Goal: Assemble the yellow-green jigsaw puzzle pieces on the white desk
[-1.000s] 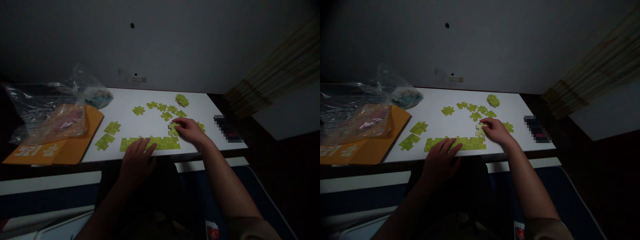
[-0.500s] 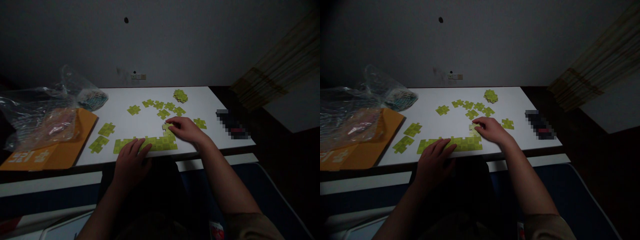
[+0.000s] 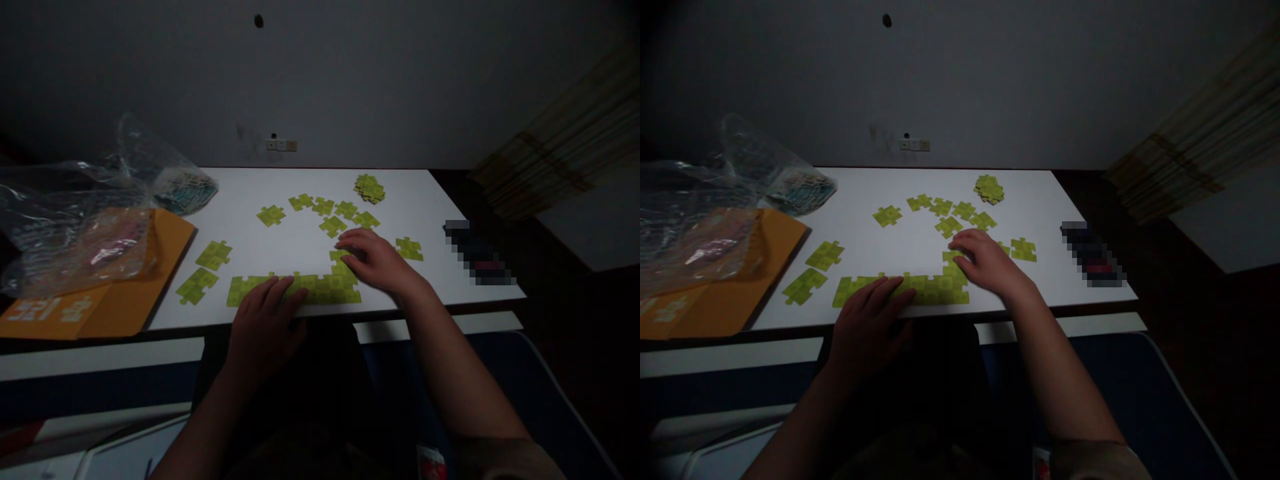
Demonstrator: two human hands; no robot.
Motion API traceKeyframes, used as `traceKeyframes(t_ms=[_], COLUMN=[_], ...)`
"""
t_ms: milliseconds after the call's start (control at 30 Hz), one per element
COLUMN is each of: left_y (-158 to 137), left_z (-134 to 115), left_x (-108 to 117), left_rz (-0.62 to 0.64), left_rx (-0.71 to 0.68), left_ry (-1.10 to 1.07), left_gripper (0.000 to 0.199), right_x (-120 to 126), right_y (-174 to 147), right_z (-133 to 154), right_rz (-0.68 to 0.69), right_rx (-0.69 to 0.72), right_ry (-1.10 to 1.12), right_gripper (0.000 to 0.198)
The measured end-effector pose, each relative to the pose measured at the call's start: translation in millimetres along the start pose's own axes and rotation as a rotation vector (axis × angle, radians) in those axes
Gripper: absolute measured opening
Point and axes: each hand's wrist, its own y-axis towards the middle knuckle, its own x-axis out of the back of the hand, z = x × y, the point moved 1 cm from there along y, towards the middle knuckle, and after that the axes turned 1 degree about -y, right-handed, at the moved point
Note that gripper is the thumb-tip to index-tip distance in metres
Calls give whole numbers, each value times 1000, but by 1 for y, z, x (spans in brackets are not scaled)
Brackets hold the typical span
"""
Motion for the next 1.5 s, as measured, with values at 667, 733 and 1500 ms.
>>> traceKeyframes(t_ms=[667,733,1500], left_y=[-2,-1,-2], left_z=[0,0,3], left_x=[-2,-1,-1], left_rz=[18,23,21], left_rx=[15,14,6], left_ry=[-7,-1,-22], left_gripper=[46,46,45], right_x=[15,13,-5], right_y=[-18,-13,-20], right_z=[28,32,14], right_rz=[31,81,-229], right_rx=[-149,-126,-270], right_ry=[-32,-57,249], right_gripper=[42,47,16])
